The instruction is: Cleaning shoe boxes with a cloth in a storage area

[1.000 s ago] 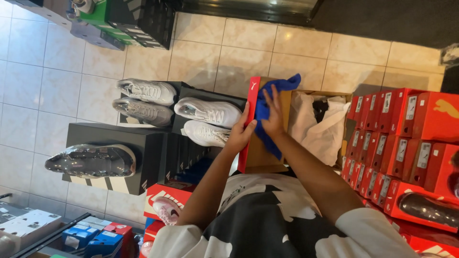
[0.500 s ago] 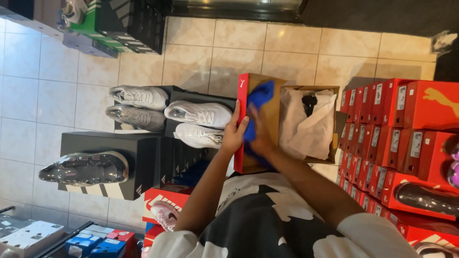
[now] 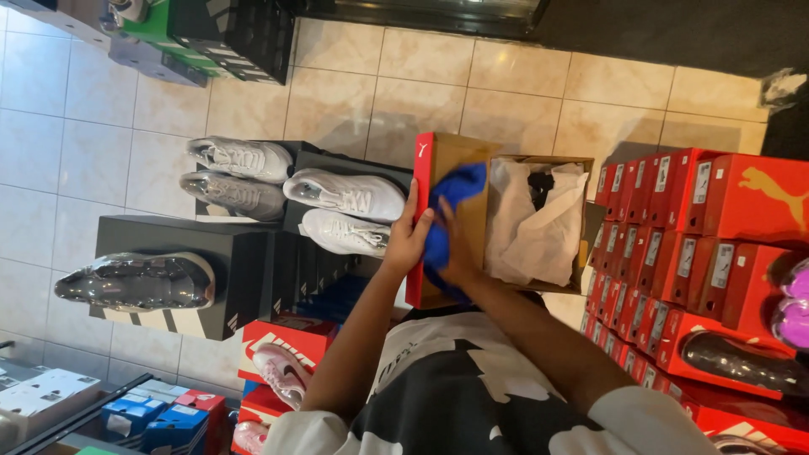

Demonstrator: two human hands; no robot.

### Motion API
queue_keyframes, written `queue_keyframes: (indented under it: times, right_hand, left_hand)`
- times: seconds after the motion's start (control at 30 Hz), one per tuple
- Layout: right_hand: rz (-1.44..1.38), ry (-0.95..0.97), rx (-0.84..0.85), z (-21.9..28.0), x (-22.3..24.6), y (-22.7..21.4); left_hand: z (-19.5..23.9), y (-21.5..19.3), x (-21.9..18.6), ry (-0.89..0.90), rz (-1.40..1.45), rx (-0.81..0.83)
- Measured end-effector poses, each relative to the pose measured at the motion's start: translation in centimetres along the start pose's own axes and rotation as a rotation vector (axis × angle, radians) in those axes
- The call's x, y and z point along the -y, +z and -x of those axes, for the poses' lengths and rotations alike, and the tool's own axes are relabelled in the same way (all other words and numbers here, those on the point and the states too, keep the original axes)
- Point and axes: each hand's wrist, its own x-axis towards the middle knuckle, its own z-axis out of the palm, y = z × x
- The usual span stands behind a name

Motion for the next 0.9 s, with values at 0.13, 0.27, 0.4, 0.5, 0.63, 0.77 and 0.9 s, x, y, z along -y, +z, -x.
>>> queue_keyframes:
  times: [0.13, 0.27, 0.4, 0.5, 0.63, 0.77, 0.9]
  right_hand:
    - [0.368, -0.059, 0.076, 0.9, -6.7, -1.7]
    - [-0.273, 0.081, -0.447, -3.7, -7.8, -2.9]
    - [-0.431, -0.082, -0.263, -3.7, 3.4, 0.2]
    - [0.3, -0.236, 0.036, 3.0, -3.3, -1.1]
    - [0.106, -0.043, -0.092, 0.8, -6.1, -4.2]
    - [-0.285, 0.26, -0.332, -6.4, 3.6, -4.0]
    - [-0.049, -0.044, -0.171, 1.6, 1.9, -2.8]
  left_hand:
    - [0.8, -0.5, -0.5, -0.015, 0.013, 0.002]
    - [1.0, 0.3, -1.1, 0.017, -0.017, 0.007]
    - [0.3, 1.1, -0.2, 0.036, -0.036, 0.004]
    - [0.2, 0.1, -0.9, 0.053, -0.017, -0.005]
    - [1.1, 0.3, -0.5, 0.041, -0.015, -0.001]
    - [1.2, 1.5, -1.0, 0.094, -0.034, 0.009]
    - [1.8, 2.7, -0.5, 0.152, -0.04, 0.026]
